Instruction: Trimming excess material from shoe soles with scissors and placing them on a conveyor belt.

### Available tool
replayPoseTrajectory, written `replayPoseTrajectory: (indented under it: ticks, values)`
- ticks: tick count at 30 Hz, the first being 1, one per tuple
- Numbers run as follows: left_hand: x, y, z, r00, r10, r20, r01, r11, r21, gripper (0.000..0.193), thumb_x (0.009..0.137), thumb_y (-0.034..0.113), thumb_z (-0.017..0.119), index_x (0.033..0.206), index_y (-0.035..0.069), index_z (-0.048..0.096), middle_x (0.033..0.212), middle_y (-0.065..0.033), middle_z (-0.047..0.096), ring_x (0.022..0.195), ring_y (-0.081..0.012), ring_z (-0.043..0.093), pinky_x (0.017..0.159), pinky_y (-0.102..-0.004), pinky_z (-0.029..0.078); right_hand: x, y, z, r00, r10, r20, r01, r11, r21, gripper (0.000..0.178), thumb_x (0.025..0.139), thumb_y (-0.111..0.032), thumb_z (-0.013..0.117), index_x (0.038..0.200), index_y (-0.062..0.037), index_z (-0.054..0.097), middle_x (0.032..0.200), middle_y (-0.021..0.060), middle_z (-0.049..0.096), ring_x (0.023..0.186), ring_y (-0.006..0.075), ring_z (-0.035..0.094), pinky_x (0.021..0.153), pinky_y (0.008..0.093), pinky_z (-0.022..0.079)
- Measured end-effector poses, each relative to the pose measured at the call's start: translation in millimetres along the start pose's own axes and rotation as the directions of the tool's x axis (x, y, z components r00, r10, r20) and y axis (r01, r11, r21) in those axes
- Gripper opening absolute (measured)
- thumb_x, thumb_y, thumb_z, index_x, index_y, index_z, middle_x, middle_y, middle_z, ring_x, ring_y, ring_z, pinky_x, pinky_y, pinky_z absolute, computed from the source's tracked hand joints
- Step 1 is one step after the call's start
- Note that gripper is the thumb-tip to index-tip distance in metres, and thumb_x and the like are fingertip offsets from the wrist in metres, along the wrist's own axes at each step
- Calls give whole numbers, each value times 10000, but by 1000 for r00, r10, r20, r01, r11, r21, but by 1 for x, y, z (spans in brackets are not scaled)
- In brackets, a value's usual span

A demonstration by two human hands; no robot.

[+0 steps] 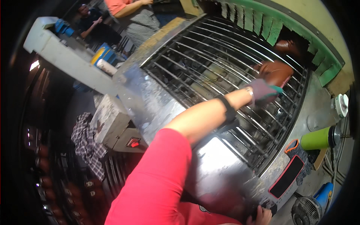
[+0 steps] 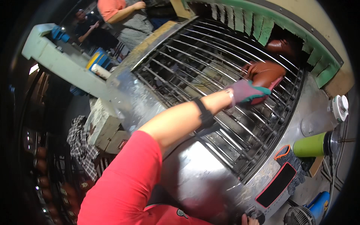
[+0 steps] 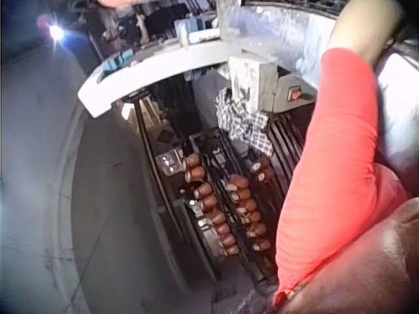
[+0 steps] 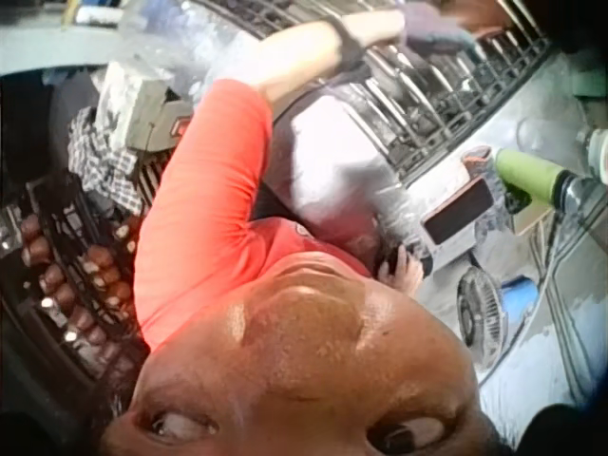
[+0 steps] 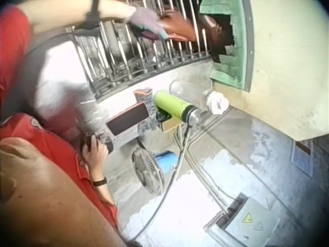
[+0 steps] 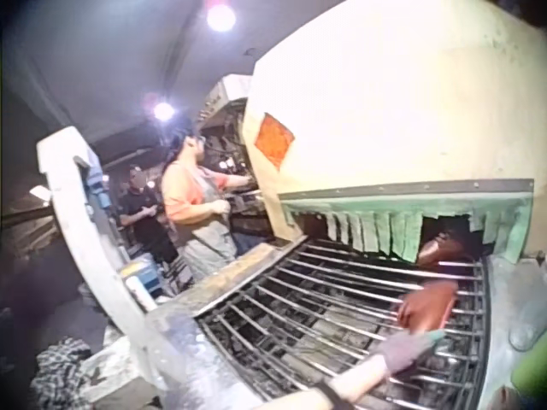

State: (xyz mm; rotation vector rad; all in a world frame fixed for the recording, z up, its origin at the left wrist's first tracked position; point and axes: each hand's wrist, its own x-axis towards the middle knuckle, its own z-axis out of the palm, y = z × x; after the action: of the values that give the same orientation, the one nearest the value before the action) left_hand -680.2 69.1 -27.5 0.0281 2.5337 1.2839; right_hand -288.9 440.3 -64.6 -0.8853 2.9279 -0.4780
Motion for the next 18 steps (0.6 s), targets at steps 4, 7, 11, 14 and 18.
replayPoseTrajectory:
  ticks: [4, 7, 11, 14, 18]
  values:
    - [-172, -6, -11, 976, -168, 140, 218, 793, -569, 554, 870, 556, 692, 1124, 67, 744, 883, -51, 706, 791, -106, 665, 700, -262, 545, 5, -4, 6, 975, -36, -218, 47, 998, 45, 570, 797, -264, 690, 1324, -74, 583, 1060, 196, 589, 885, 395, 573, 768, 493, 462]
    - [-293, -20, -11, 995, -98, -19, 72, 833, -549, 433, 954, 411, 641, 1263, 111, 683, 1051, -39, 702, 909, -117, 668, 787, -294, 561, 11, -6, 6, 941, -69, -330, 86, 996, 38, 529, 828, -324, 662, 1286, -65, 607, 1041, 190, 602, 890, 390, 596, 745, 488, 474]
    - [-440, -22, 8, 965, -261, 17, 150, 497, -855, 495, 968, 294, 647, 1326, -32, 547, 1100, -164, 689, 981, -309, 710, 799, -398, 608, 19, -9, 3, 952, -57, -300, 74, 996, 48, 541, 833, -198, 649, 1337, -20, 565, 1122, 215, 572, 1032, 431, 560, 905, 486, 458]
    - [-524, -25, 24, 963, -263, -66, 94, 552, -829, 565, 932, 297, 684, 1363, -27, 516, 1184, -171, 661, 1005, -337, 703, 823, -419, 612, 30, -25, -10, 967, -65, -246, 99, 987, 129, 602, 783, -71, 656, 1377, -68, 556, 1077, 174, 571, 953, 373, 584, 821, 436, 484]
    - [-594, -37, 50, 923, -379, -59, 90, 363, -928, 593, 908, 232, 695, 1396, -23, 473, 1217, -178, 639, 1055, -338, 693, 889, -414, 596, 34, -89, -35, 954, -206, -216, 266, 917, 299, 625, 731, -29, 652, 1352, -58, 593, 986, 142, 598, 815, 301, 616, 700, 344, 504]
